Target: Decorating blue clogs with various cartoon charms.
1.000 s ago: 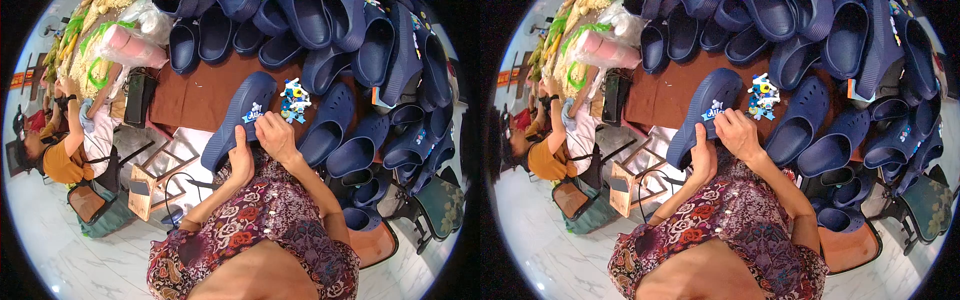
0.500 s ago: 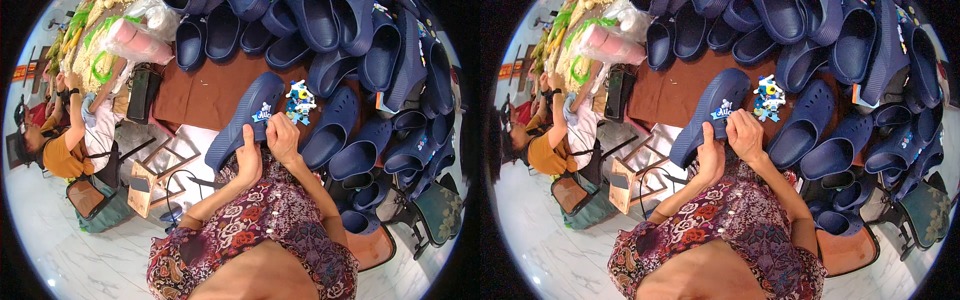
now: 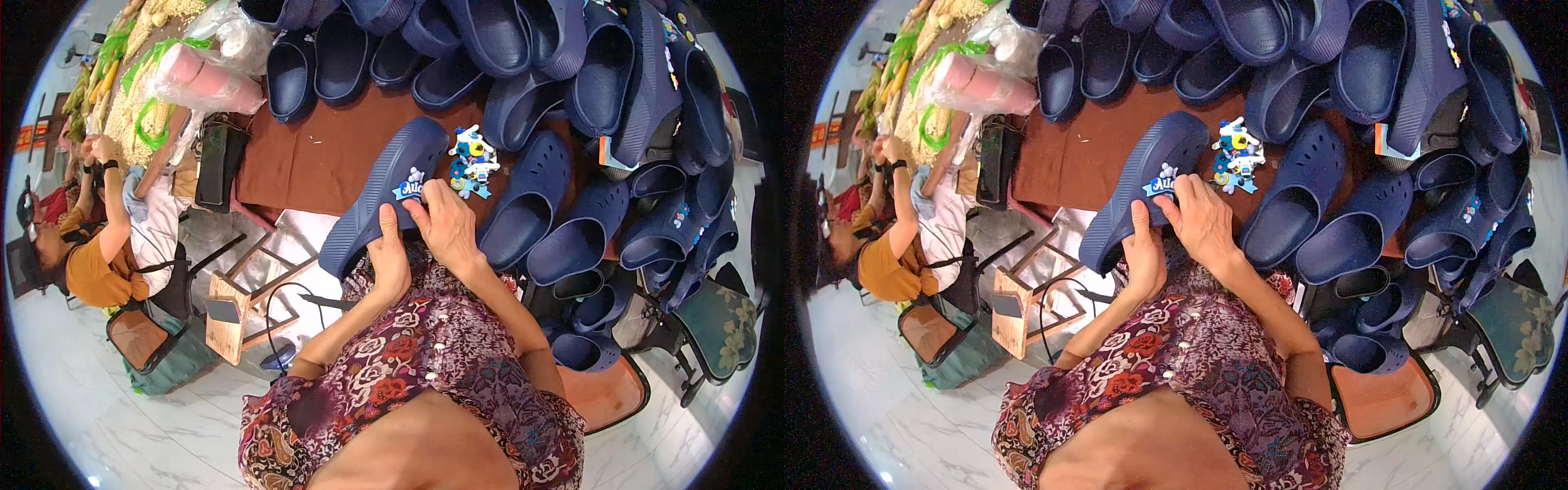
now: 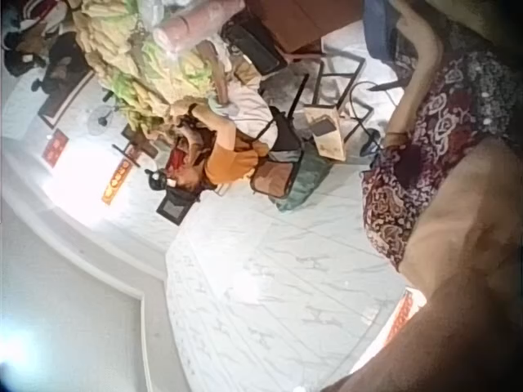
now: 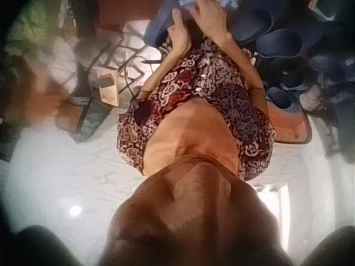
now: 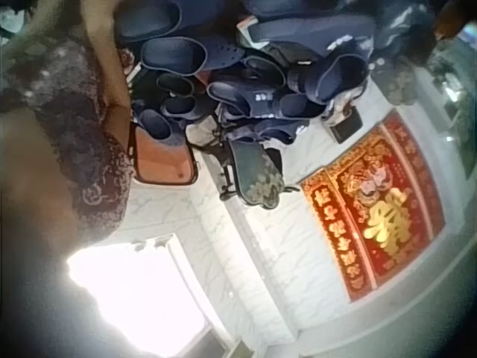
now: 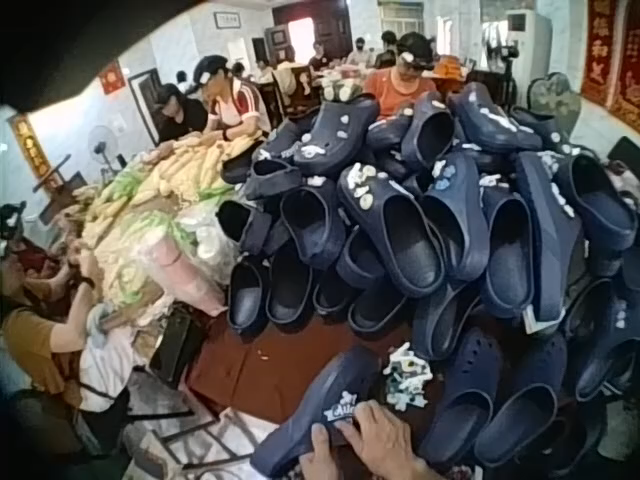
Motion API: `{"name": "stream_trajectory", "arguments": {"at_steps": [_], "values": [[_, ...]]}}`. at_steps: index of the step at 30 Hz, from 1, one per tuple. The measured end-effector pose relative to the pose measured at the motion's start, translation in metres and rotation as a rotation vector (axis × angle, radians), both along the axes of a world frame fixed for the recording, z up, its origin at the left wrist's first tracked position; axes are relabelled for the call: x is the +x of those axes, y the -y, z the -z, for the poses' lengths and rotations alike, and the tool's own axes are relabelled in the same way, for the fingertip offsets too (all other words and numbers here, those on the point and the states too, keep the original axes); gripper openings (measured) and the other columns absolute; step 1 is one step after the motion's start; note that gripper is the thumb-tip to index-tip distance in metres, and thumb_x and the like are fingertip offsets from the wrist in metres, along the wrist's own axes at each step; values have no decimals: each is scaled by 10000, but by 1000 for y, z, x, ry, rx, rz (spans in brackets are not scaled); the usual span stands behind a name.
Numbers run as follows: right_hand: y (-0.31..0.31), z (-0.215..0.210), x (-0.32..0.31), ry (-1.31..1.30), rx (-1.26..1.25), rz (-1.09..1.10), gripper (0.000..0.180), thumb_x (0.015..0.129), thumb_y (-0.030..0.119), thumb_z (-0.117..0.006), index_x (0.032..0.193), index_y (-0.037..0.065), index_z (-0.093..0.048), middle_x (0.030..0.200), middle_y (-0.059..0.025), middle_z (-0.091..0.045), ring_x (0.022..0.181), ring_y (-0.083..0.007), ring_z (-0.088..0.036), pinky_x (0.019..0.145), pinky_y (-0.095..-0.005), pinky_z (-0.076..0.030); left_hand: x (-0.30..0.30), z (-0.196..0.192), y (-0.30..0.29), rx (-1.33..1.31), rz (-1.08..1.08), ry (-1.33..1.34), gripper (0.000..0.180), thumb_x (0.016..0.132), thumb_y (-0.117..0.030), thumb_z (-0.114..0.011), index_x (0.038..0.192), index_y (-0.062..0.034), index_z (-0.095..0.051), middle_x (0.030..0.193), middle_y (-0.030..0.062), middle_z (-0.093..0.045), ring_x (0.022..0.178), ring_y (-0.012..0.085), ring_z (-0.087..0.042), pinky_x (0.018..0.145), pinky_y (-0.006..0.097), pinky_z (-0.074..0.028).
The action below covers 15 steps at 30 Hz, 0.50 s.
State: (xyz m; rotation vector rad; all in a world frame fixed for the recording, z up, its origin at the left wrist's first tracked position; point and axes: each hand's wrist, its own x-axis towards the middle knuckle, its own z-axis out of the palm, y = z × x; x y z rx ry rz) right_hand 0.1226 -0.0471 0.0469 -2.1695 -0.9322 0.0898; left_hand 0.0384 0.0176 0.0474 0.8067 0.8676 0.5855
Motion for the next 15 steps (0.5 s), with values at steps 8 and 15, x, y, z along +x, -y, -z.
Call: {"name": "stream_trajectory", "arguments": {"at_steps": [8,15], "values": [[-4,9,-3,76,157,16,142,917,140,-554,818,47,-515,749,-130,-505,691,-332,-568,583,-432,-461,1,7,1,24,-25,9,407,998,-341,-517,1278,-48,-485,1239,72,-552,1129,153,-511,979,337,-408],[8,9,15,-533,239,226,250,1022,216,-411,870,32,-484,693,-155,-562,639,-313,-598,577,-415,-446,2,-2,-9,-110,-12,53,476,996,-393,-498,1270,-4,-477,1276,91,-534,1156,184,-511,1032,379,-383]]}}
